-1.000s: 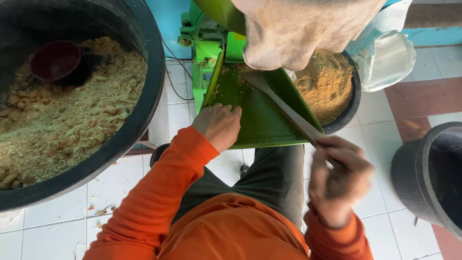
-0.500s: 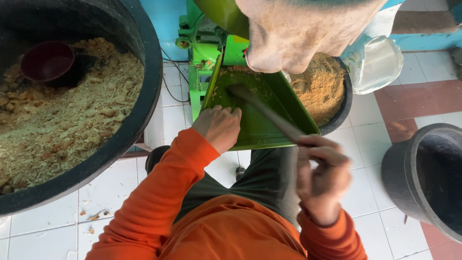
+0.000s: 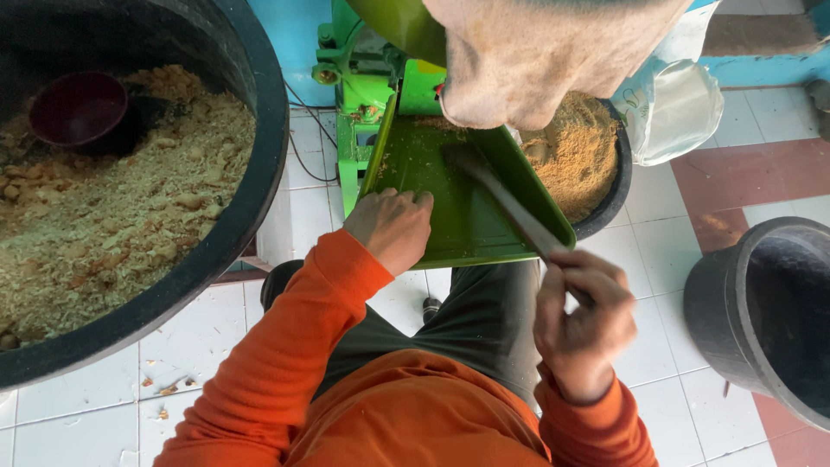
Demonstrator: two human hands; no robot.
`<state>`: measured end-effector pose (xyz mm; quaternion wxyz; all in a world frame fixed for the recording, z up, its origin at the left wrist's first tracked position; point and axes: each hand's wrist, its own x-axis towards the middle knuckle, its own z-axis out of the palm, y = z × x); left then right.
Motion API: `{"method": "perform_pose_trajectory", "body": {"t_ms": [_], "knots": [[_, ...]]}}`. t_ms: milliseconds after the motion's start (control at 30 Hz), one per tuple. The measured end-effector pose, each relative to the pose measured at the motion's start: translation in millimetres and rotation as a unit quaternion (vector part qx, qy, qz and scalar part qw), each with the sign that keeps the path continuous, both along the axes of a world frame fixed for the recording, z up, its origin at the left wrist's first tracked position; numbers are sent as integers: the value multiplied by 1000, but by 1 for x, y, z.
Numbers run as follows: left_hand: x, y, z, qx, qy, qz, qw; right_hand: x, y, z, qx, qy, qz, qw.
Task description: The person sits at a green grinding machine and feeds chunks of dried material from a green tray into the machine's hopper, using a scoop to push pieces in. Ground powder collects in a large basin, and the person occasionally scoops the ground material into a bowl.
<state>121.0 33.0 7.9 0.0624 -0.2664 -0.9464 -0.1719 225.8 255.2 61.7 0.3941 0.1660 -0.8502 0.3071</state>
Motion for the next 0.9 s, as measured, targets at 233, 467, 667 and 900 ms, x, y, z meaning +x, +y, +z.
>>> {"method": "perform_pose_trajectory", "body": {"t_ms": [233,467,667,900], "knots": [[-2,-3,1,-17,11,-2,1000,-35,-15,-19,-11,-52,49,997],[-1,-6,3,-4,12,-5,1000,-54,-26,-25,39,-78,37,996],[2,-6,3,-29,29,-7,999,-30,-18,-3,-42,-63,45,996],[1,-4,1,-23,11,-16,1000,-44,-29,3,42,-87,58,994]]}}
